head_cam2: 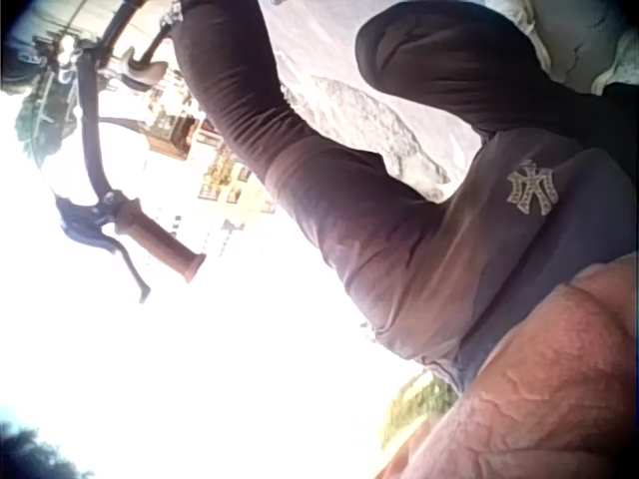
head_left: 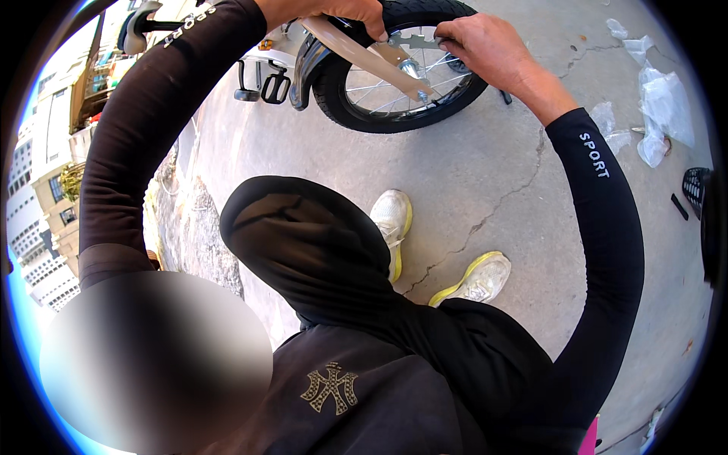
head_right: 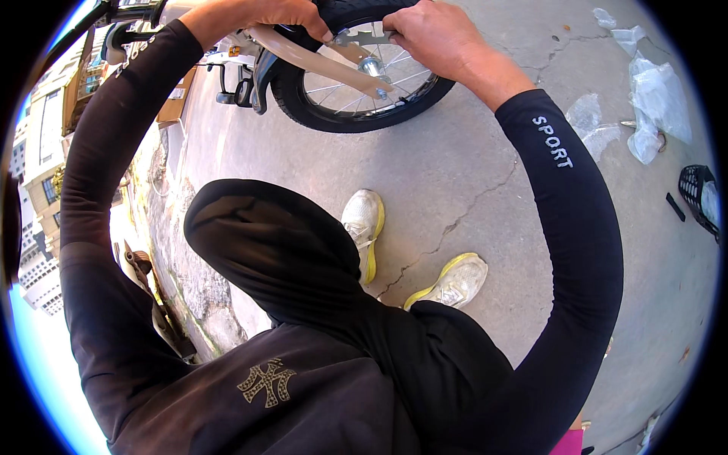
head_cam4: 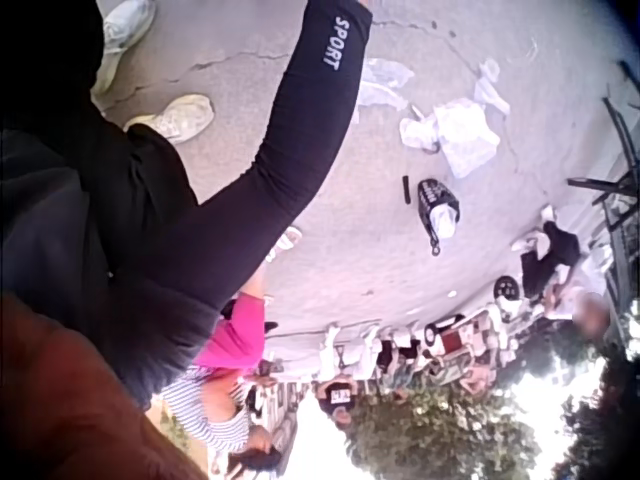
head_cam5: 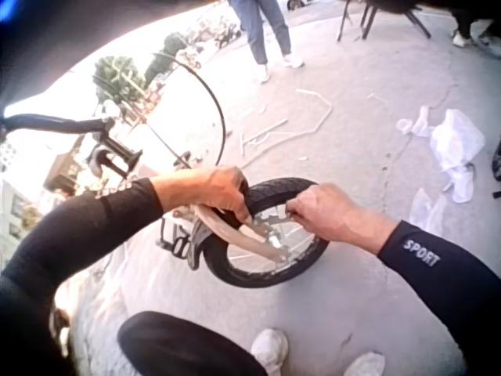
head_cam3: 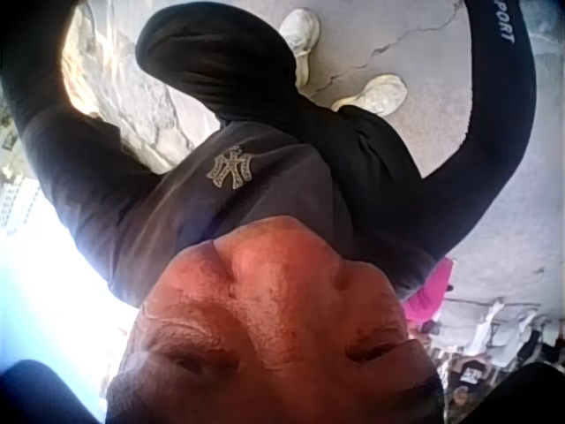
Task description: The person adjusts and tightens components on the front wheel and brake assembly of a bicycle using a multi-tool and pliers. They manipulate the brake caliper and wheel nuts, then use pliers to adjust the brake cable tension.
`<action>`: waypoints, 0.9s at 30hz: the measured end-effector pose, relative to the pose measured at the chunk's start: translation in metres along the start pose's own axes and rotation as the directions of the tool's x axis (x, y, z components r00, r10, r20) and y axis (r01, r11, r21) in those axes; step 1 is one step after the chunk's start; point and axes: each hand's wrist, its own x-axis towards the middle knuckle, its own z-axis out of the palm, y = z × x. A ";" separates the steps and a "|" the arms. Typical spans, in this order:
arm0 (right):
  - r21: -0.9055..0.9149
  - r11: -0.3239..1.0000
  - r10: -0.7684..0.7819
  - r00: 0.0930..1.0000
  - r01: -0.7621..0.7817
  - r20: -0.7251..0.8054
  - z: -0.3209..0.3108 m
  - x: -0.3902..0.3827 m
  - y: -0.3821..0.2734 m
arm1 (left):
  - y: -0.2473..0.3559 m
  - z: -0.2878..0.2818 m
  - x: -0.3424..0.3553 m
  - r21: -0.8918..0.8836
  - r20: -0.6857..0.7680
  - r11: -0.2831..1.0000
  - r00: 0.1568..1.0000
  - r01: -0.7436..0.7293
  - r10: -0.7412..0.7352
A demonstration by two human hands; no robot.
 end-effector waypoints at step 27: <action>-0.176 0.983 -0.052 0.998 0.057 0.031 -0.023 0.009 -0.013 | -0.008 0.008 0.011 0.022 -0.056 1.000 0.998 0.018 -0.017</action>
